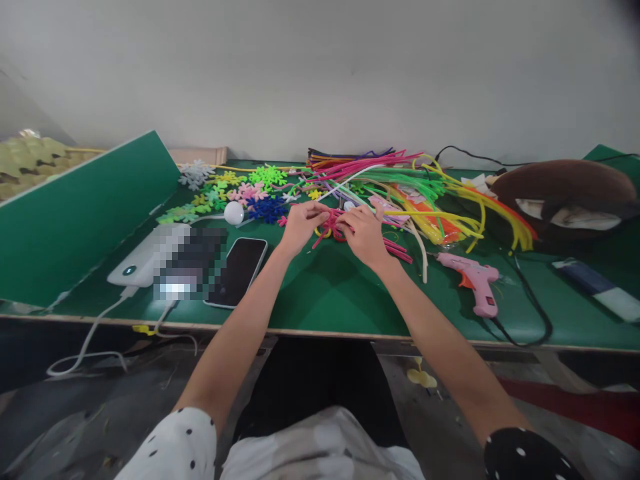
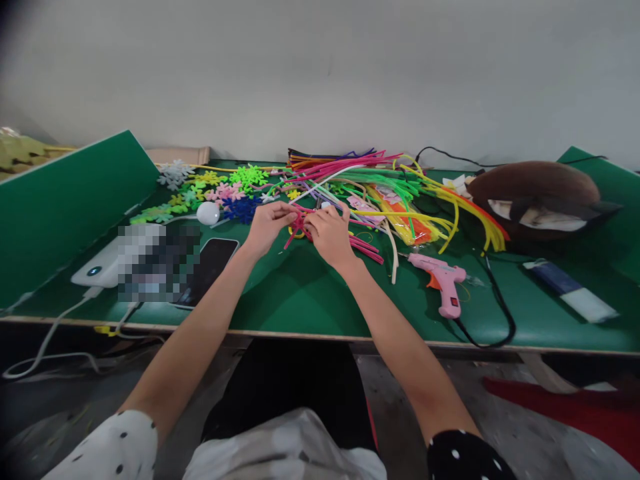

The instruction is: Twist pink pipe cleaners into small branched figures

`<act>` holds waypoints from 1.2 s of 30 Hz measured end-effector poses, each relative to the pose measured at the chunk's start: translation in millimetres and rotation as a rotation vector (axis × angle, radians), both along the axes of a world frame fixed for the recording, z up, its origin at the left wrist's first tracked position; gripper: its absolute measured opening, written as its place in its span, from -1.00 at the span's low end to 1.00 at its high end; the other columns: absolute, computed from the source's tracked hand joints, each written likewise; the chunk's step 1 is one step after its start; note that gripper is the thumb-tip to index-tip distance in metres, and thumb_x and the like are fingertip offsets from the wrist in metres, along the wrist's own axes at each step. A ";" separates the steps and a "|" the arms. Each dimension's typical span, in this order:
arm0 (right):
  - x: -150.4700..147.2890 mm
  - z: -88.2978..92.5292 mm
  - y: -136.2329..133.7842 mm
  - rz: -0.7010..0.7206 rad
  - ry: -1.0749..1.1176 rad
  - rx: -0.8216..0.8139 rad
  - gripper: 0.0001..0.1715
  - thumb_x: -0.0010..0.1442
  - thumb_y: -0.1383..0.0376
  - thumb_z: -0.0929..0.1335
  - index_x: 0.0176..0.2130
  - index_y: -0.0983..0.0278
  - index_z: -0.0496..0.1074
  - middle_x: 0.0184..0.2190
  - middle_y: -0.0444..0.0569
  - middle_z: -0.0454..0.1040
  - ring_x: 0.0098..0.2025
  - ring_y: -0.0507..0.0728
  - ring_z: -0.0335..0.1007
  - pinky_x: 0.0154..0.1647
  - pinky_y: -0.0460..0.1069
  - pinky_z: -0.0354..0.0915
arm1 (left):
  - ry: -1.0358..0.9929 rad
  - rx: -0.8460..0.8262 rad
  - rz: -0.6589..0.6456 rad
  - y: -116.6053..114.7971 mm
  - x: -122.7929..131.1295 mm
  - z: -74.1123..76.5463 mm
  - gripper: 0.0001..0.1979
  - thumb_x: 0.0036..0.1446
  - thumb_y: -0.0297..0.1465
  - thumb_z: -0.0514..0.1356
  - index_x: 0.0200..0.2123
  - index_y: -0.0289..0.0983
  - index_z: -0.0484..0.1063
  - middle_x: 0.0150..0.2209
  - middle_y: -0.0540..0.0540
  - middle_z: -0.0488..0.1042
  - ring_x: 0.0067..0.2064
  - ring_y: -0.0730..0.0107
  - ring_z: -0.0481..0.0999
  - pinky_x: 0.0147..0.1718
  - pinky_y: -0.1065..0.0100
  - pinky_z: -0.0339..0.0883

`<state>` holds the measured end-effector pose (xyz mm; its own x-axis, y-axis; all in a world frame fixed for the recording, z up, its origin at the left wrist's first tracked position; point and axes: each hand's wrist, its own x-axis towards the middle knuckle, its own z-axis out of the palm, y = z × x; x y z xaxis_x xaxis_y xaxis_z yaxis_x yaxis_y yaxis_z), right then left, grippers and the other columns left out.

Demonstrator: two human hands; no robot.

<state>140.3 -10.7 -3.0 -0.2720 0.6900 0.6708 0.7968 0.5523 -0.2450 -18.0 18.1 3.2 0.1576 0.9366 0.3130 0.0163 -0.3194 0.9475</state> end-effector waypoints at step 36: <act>-1.9 0.8 4.2 0.145 0.094 -0.161 -0.74 0.18 0.35 0.25 -0.39 0.22 0.52 -0.42 -0.08 0.54 -0.35 0.12 0.35 -0.18 0.05 0.15 | 0.273 -0.007 -0.098 3.2 -16.0 5.7 -0.88 -0.07 -0.43 0.25 -0.41 -0.36 0.54 -0.47 -0.11 0.52 -0.41 0.38 0.49 -0.34 0.32 0.38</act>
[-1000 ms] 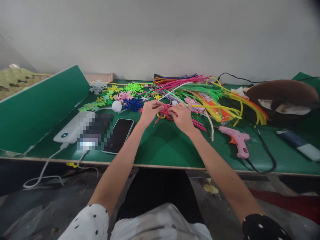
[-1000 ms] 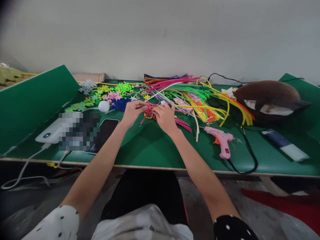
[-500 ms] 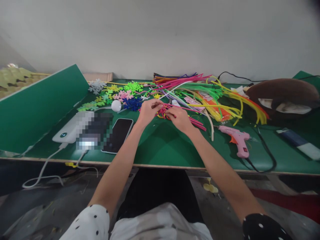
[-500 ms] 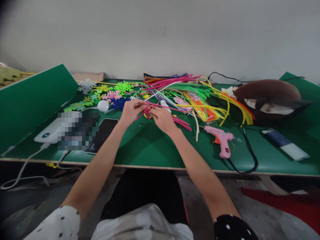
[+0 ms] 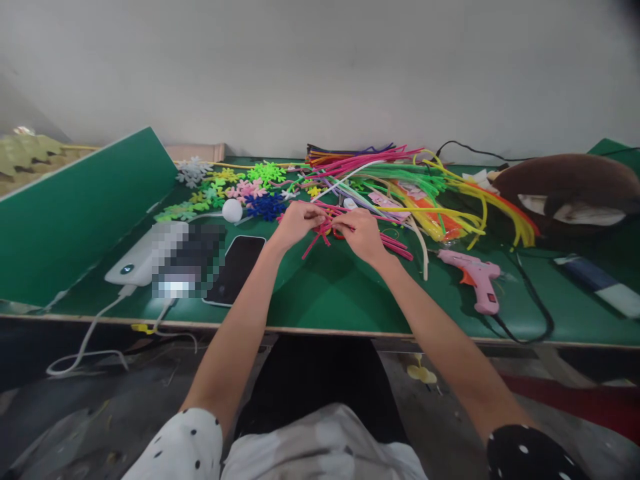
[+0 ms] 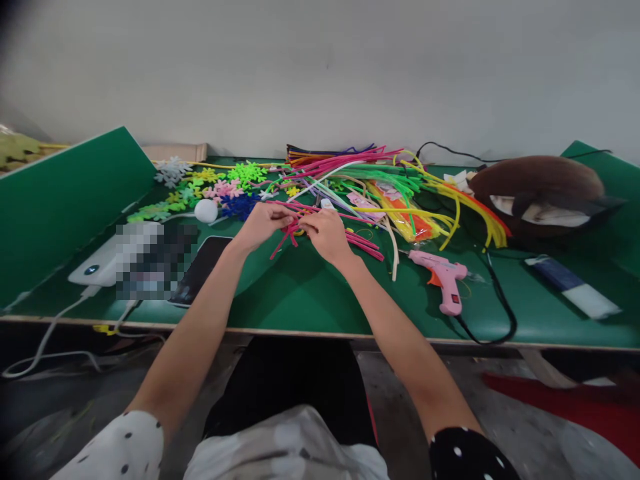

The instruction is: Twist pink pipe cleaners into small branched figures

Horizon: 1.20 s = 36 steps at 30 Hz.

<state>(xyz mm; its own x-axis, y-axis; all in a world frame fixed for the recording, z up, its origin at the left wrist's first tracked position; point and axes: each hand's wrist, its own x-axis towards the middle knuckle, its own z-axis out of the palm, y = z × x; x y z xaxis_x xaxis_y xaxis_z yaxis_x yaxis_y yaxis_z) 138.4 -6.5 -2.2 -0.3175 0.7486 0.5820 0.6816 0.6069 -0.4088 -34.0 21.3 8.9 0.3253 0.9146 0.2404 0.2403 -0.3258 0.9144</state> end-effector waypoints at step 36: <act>-0.1 -1.5 1.6 -0.014 -0.001 -0.037 -0.78 0.16 0.34 0.28 -0.45 0.22 0.48 -0.42 -0.10 0.54 -0.32 0.11 0.36 -0.13 0.04 0.07 | -0.081 0.036 -0.005 -6.4 -1.1 8.7 -0.80 -0.03 -0.32 0.24 -0.38 -0.32 0.55 -0.48 -0.07 0.49 -0.49 0.52 0.40 -0.49 0.46 0.28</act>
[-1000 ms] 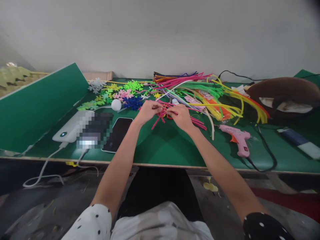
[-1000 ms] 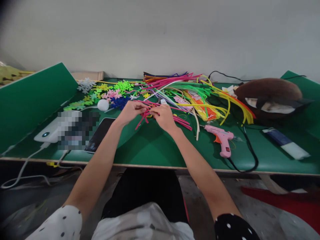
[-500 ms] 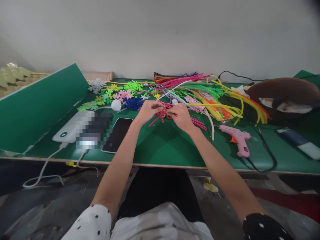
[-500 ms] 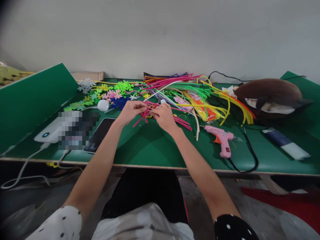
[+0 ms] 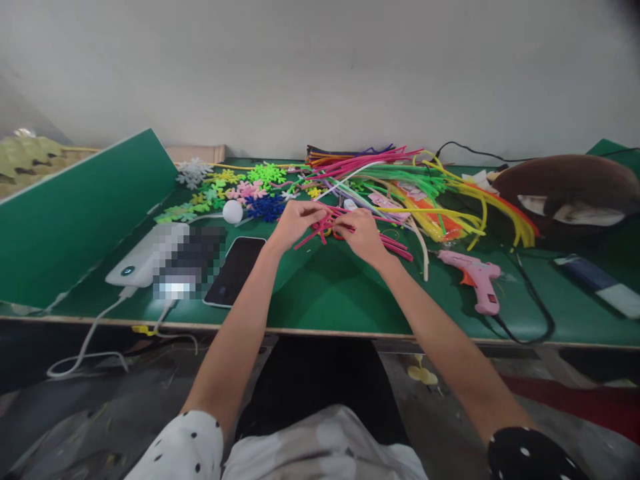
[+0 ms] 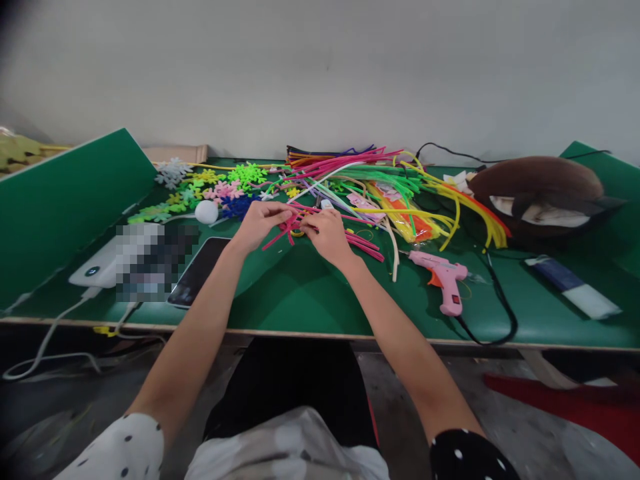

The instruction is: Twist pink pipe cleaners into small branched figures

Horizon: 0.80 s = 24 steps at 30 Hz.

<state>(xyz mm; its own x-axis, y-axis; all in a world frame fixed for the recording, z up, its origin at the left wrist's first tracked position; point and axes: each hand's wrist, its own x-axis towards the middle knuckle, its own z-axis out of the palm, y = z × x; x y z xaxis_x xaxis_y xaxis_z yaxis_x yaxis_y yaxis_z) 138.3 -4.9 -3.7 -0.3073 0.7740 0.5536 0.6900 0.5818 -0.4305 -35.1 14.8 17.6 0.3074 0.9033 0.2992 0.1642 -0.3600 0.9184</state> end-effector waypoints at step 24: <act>1.1 3.2 -3.3 -0.036 -0.023 0.006 -0.75 0.20 0.34 0.23 -0.37 0.23 0.49 -0.35 -0.07 0.55 -0.27 0.13 0.37 -0.06 0.09 0.00 | -0.047 -0.068 -0.035 1.0 1.5 -2.2 -0.59 -0.11 -0.45 0.28 -0.10 -0.33 0.44 -0.45 -0.04 0.46 -0.42 0.47 0.43 -0.36 0.40 0.33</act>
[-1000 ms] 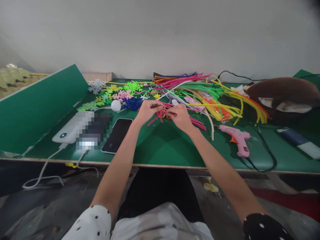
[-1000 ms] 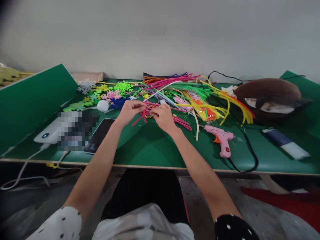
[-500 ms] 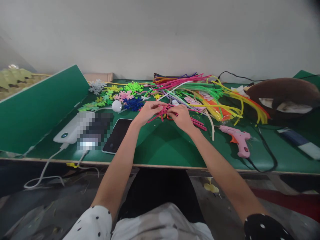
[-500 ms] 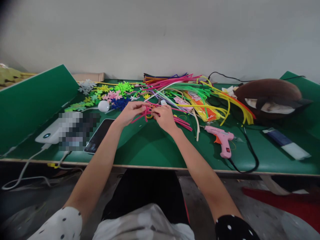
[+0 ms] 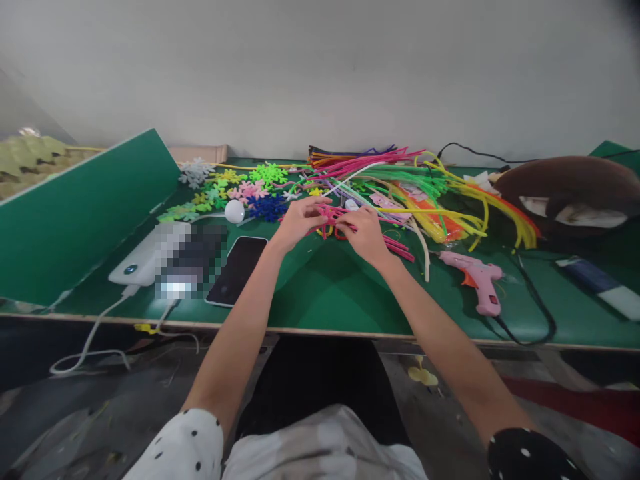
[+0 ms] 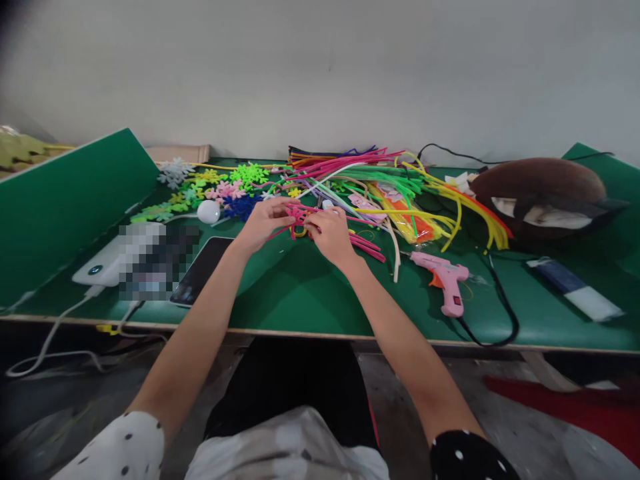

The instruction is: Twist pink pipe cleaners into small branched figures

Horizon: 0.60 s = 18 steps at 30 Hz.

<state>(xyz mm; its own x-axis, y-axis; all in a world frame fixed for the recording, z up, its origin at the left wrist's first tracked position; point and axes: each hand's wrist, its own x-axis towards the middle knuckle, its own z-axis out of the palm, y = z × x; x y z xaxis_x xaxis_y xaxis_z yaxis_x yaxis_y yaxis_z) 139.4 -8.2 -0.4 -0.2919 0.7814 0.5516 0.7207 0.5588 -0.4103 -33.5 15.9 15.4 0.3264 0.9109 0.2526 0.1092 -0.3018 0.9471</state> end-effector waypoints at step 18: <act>4.5 -6.0 5.9 -0.150 0.049 0.129 -0.72 0.20 0.33 0.23 -0.41 0.21 0.50 -0.43 -0.08 0.51 -0.29 0.14 0.33 -0.04 0.10 0.03 | 0.006 0.006 0.241 5.0 7.3 -9.1 -0.86 -0.05 -0.35 0.24 -0.49 -0.34 0.47 -0.51 -0.04 0.45 -0.45 0.50 0.39 -0.43 0.45 0.25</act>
